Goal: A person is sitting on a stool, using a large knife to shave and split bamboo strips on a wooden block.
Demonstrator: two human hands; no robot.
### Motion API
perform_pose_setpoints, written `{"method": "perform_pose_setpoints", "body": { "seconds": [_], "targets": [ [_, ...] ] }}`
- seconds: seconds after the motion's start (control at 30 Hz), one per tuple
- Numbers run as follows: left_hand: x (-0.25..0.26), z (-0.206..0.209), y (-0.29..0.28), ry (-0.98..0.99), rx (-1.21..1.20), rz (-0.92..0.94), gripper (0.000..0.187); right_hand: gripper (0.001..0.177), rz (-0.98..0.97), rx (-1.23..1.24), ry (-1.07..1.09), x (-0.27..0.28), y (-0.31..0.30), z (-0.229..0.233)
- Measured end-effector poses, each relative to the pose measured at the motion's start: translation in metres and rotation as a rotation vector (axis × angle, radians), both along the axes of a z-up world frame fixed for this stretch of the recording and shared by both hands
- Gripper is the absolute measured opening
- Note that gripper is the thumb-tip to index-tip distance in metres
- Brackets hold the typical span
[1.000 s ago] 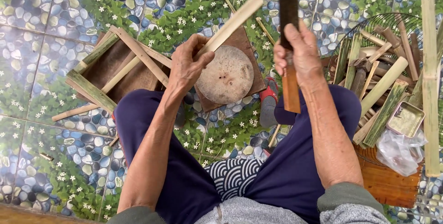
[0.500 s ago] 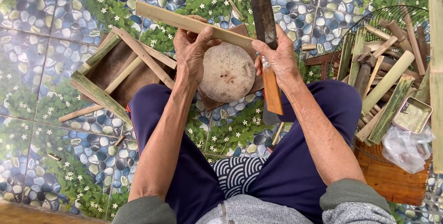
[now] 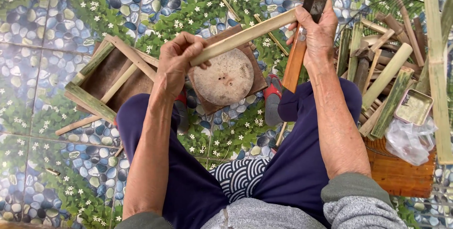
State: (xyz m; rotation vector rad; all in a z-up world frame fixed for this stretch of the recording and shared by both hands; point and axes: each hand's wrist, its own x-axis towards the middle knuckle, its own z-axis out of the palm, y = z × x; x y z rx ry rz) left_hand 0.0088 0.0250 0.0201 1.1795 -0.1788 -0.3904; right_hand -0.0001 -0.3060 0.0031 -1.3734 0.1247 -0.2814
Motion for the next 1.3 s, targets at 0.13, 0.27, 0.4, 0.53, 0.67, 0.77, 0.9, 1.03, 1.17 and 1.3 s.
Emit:
{"method": "perform_pose_setpoints", "body": {
  "seconds": [0.13, 0.27, 0.4, 0.53, 0.67, 0.77, 0.9, 1.03, 1.17, 1.3],
  "targets": [
    [-0.012, 0.021, -0.005, -0.03, 0.238, -0.345, 0.048, 0.035, -0.105, -0.073, -0.036, 0.005, 0.014, 0.004],
    [-0.016, 0.021, -0.014, -0.037, 0.478, -0.385, 0.026, 0.04, -0.157, -0.023, -0.048, 0.01, 0.009, -0.015],
    [-0.013, 0.017, -0.007, -0.044, 0.617, -0.206, 0.032, 0.047, -0.202, -0.267, -0.043, 0.011, 0.018, -0.026],
    [-0.011, 0.007, -0.009, -0.04, 0.609, -0.09, 0.028, 0.047, -0.336, -0.433, -0.026, 0.025, 0.031, -0.052],
    [-0.005, -0.01, -0.008, -0.081, 0.553, -0.069, 0.033, 0.015, 0.026, -0.096, -0.103, 0.008, 0.057, -0.032],
    [-0.005, -0.014, -0.01, -0.165, 0.599, -0.074, 0.035, 0.028, 0.262, 0.115, 0.013, -0.006, 0.077, -0.029],
    [0.007, -0.052, -0.003, -0.222, 0.657, 0.024, 0.019, 0.012, 0.53, 0.042, 0.21, -0.031, 0.099, 0.032],
    [0.017, -0.091, -0.001, -0.293, 0.566, 0.11, 0.009, 0.037, 0.609, 0.285, 0.293, -0.045, 0.124, 0.012],
    [0.008, -0.063, -0.015, -0.268, 0.542, 0.111, 0.017, 0.025, 0.611, 0.281, 0.405, -0.047, 0.124, 0.031],
    [0.0, -0.033, -0.024, -0.285, 0.519, 0.119, 0.021, 0.019, 0.602, 0.246, 0.414, -0.046, 0.117, 0.027]
  ]
}}
